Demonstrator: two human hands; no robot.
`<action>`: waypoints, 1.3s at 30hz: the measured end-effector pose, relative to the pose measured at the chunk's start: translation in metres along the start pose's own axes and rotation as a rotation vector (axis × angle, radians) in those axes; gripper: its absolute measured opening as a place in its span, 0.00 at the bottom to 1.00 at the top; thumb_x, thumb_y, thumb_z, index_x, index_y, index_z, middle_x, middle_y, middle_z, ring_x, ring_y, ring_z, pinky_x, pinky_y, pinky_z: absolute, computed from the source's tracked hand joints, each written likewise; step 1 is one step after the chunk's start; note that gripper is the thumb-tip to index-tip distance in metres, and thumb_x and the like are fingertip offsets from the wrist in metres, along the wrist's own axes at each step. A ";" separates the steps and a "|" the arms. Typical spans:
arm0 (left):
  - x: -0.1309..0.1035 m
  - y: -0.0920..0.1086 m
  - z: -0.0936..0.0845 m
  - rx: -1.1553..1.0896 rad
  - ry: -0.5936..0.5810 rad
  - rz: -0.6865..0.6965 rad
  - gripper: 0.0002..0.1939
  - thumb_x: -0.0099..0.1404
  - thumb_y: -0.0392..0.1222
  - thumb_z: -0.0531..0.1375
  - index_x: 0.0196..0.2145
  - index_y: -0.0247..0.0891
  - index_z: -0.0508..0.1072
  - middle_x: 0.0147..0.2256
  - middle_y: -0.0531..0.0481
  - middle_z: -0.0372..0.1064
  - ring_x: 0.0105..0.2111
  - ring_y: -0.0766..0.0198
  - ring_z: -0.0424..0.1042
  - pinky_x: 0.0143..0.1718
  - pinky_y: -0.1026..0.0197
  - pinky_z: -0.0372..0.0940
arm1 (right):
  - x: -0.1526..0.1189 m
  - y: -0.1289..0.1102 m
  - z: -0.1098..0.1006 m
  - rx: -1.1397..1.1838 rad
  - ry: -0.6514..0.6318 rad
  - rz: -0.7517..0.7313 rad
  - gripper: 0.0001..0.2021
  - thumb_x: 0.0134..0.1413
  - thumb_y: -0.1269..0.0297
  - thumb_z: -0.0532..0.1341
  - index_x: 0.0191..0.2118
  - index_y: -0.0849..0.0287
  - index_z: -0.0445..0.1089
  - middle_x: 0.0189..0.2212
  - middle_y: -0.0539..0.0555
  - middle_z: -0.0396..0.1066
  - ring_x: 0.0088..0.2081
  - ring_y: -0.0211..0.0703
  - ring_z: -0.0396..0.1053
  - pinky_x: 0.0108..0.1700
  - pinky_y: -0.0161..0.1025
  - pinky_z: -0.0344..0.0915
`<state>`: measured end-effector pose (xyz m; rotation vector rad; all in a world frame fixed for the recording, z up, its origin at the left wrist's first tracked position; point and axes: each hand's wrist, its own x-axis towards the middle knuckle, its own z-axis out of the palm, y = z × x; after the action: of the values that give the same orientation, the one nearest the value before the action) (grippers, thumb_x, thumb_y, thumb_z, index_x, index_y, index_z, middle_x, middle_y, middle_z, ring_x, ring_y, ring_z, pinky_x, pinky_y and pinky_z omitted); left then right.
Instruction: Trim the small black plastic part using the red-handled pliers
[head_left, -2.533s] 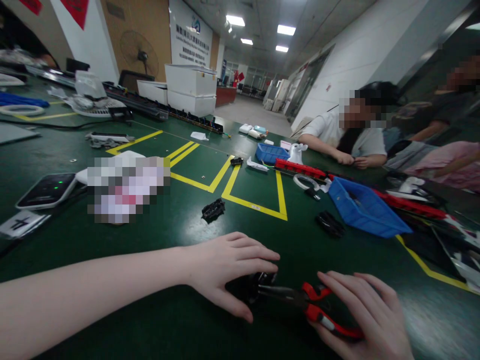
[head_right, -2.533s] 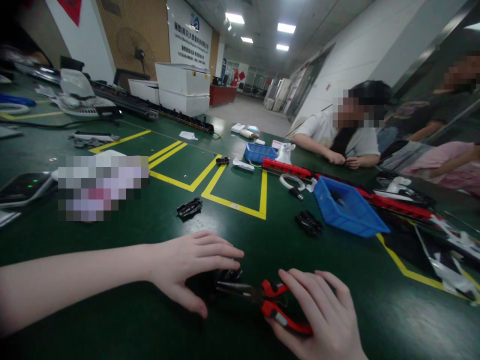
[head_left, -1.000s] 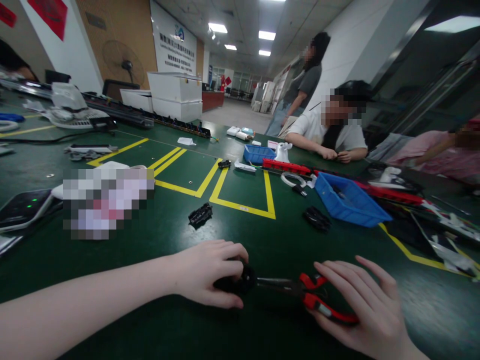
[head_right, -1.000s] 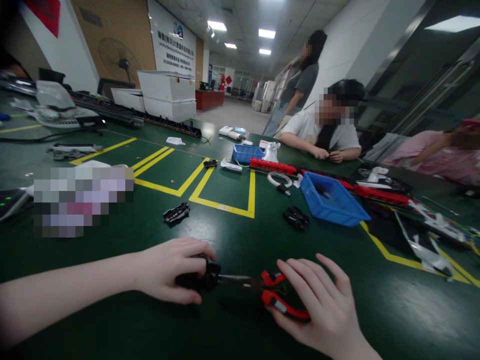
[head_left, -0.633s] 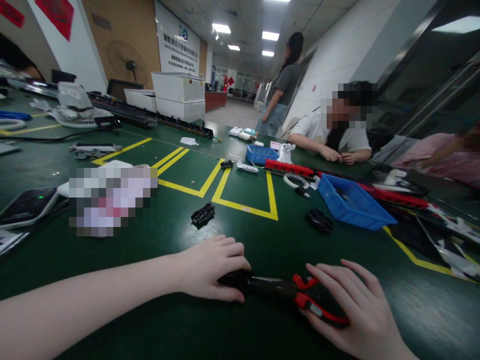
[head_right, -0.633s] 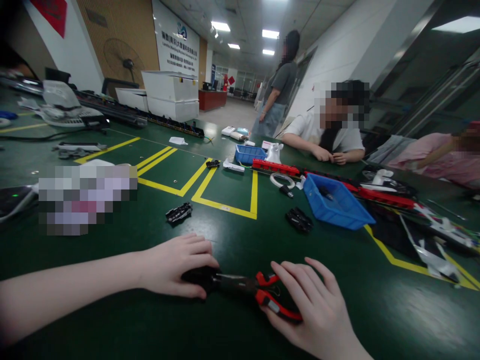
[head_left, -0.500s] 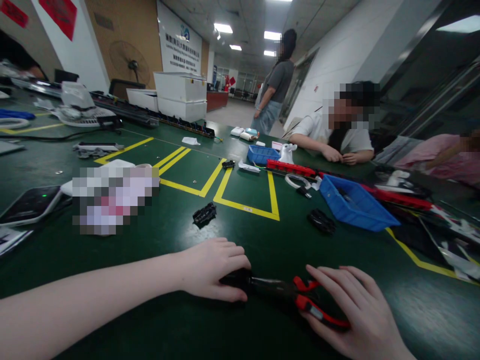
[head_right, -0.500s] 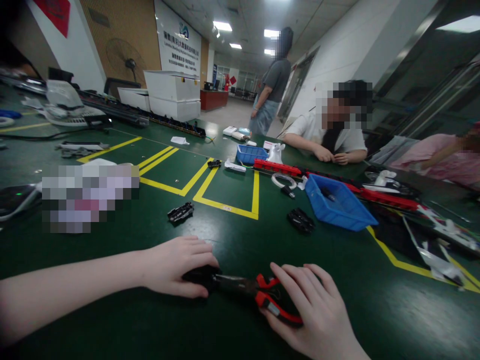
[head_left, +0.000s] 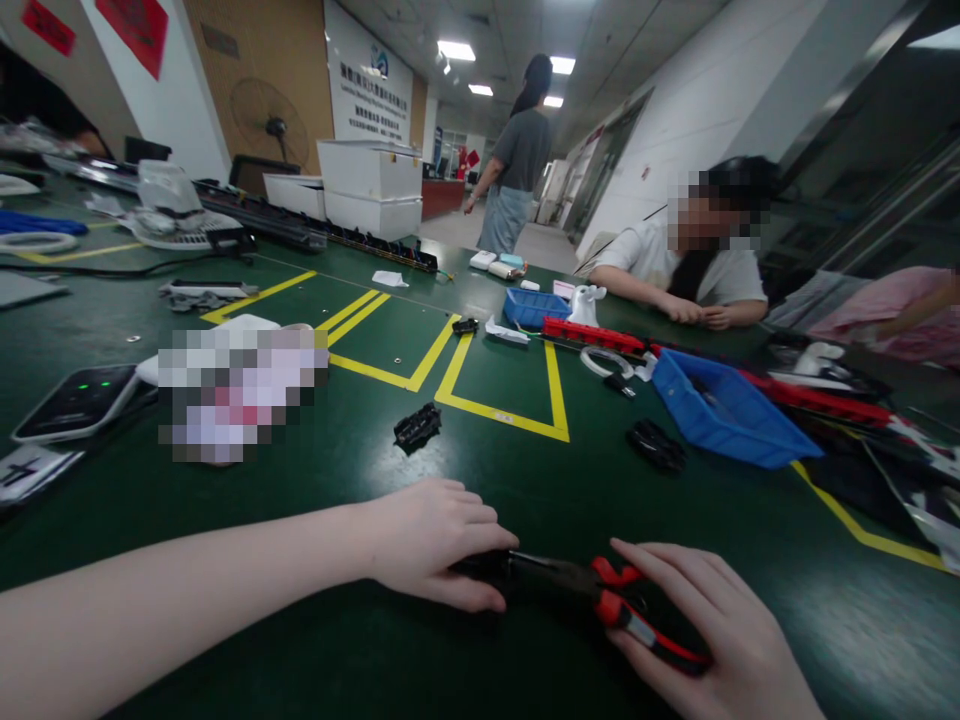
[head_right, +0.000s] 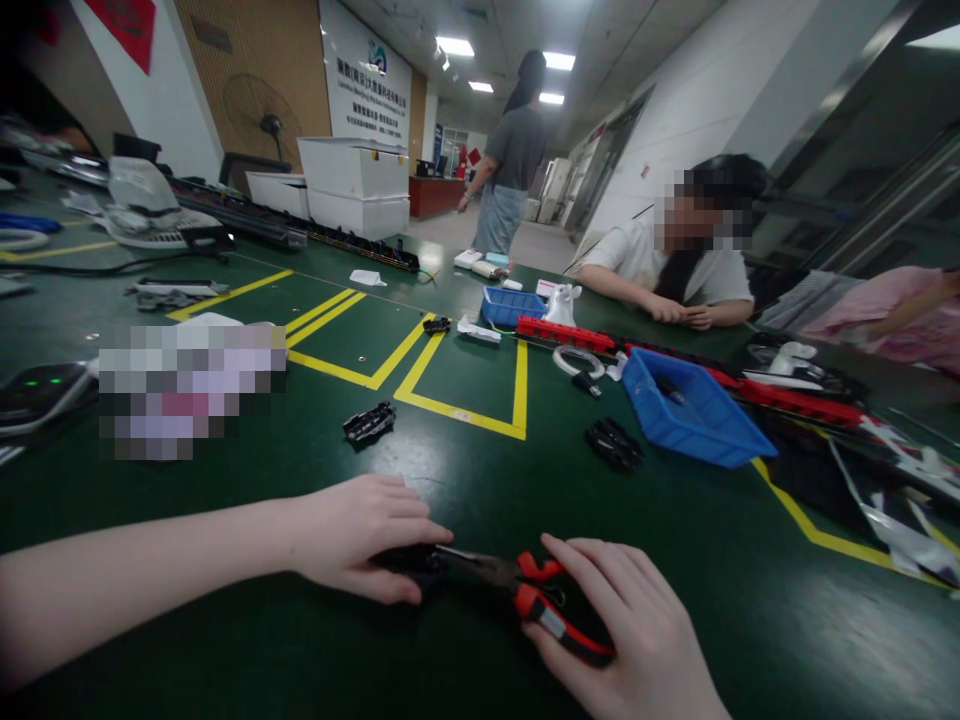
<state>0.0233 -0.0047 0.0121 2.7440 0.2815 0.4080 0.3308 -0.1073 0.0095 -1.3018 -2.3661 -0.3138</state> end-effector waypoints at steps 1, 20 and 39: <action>0.000 0.000 0.000 0.001 -0.002 0.003 0.23 0.67 0.54 0.59 0.52 0.34 0.69 0.39 0.46 0.74 0.36 0.59 0.73 0.35 0.59 0.64 | 0.000 0.000 0.000 -0.002 -0.004 -0.011 0.25 0.51 0.57 0.64 0.55 0.56 0.66 0.43 0.57 0.73 0.42 0.49 0.72 0.41 0.43 0.69; -0.001 0.001 0.001 0.021 0.000 0.010 0.25 0.66 0.54 0.61 0.53 0.34 0.69 0.39 0.47 0.73 0.35 0.60 0.72 0.34 0.60 0.63 | 0.000 0.000 -0.001 0.020 0.029 -0.043 0.24 0.52 0.57 0.63 0.55 0.56 0.66 0.42 0.58 0.74 0.41 0.49 0.72 0.45 0.47 0.67; -0.001 0.000 0.000 0.011 0.014 0.011 0.24 0.66 0.54 0.60 0.52 0.35 0.69 0.39 0.46 0.73 0.34 0.60 0.72 0.34 0.61 0.62 | 0.000 -0.010 0.000 -0.001 0.026 -0.006 0.20 0.57 0.51 0.59 0.52 0.56 0.66 0.40 0.56 0.75 0.39 0.49 0.73 0.51 0.51 0.61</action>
<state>0.0226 -0.0050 0.0116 2.7555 0.2725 0.4301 0.3221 -0.1124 0.0095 -1.2837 -2.3485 -0.3314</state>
